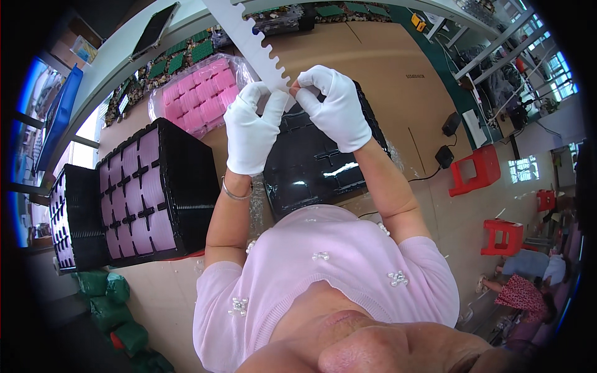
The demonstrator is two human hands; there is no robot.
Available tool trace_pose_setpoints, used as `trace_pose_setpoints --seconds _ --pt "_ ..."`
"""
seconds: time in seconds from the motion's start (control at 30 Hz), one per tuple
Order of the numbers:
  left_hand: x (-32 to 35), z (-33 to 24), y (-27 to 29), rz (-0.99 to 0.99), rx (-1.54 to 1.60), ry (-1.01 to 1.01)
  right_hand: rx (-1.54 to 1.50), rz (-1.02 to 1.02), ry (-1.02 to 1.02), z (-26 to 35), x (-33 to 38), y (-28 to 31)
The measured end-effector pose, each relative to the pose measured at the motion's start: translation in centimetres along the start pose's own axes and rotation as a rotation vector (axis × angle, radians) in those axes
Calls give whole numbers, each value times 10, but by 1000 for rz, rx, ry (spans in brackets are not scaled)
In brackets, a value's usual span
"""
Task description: Assembling protective components by placing pink foam inserts and white divider strips into black plastic trays.
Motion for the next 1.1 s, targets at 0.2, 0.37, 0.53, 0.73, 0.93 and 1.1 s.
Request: trace_pose_setpoints --seconds 0.2,0.37,0.53,0.73,0.93,1.1 --pt "-20 -27 4 -79 -76 -124 324 -361 557 34 28 2" --pt "-15 11 35 -244 91 -40 186 -287 101 -57 51 26" --pt "5 30 83 -381 -56 0 218 -152 -430 -254 57 67" --pt "5 34 76 -404 -135 -3 582 298 -456 -348 50 33" --pt "2 31 68 -401 -118 -8 687 501 -530 -379 61 1" --pt "0 31 63 -395 -113 -24 696 531 -536 -385 69 -4"
Point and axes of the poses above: each hand's wrist, its own x-axis away from the middle knuckle, its own y-axis out of the back of the hand, z = x × y, the point moved 7 cm from there along -x, towards the middle knuckle, and after that the axes turned 7 degrees about x, right-handed, at the moved point
